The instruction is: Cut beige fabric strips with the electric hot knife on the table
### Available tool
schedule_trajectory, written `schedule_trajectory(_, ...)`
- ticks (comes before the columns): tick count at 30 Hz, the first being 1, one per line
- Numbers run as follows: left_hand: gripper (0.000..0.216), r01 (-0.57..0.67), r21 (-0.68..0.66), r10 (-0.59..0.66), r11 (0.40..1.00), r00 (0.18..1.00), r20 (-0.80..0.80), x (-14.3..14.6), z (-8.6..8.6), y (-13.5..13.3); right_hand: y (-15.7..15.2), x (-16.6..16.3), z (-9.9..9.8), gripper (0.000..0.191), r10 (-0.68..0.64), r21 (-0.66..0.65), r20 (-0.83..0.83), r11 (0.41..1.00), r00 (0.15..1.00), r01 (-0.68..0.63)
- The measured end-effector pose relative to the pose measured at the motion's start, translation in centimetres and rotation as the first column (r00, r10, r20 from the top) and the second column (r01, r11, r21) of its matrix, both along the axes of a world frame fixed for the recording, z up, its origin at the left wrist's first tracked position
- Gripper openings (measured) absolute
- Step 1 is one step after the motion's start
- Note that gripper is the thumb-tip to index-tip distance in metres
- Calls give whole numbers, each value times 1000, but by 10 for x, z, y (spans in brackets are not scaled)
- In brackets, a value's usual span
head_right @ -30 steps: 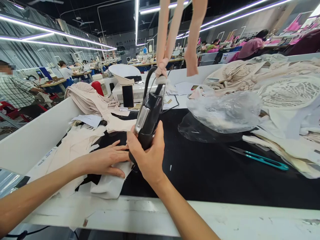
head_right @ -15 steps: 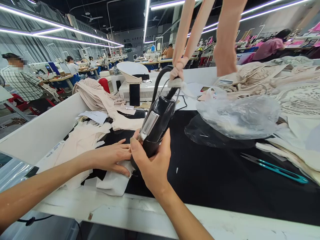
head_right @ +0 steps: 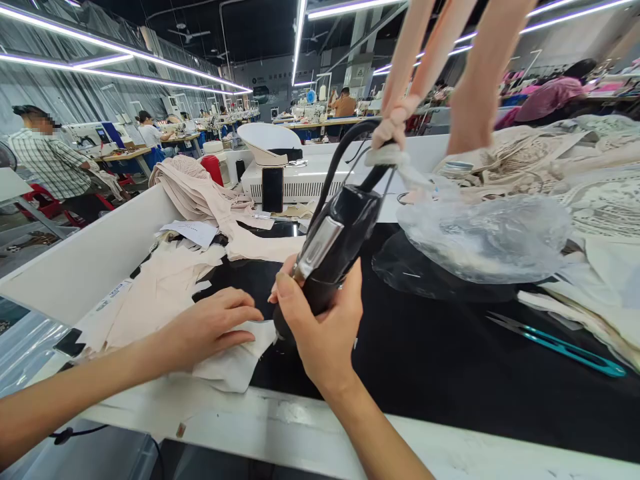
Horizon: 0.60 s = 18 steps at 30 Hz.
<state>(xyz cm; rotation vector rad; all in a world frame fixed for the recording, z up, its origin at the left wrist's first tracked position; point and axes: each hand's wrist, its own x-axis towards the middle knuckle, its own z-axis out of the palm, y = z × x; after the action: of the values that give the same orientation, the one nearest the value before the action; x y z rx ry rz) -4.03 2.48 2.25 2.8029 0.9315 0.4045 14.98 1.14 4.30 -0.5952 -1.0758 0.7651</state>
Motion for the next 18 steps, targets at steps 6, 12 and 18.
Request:
schedule_trajectory(6, 16, -60, 62, 67, 996, 990, -125, -5, -11, -37, 4, 9, 4, 31, -45, 7, -3, 999, 999, 45)
schedule_trajectory(12, 27, 212, 100, -207, 972, 977, -60, -22, -9, -17, -1, 8, 8, 26, -56, 3, 14, 998, 998, 56)
schedule_trajectory(18, 42, 167, 6, -167, 986, 986, 25, -31, -13, 2, -5, 8, 9, 30, -52, -22, 30, 998, 998, 53)
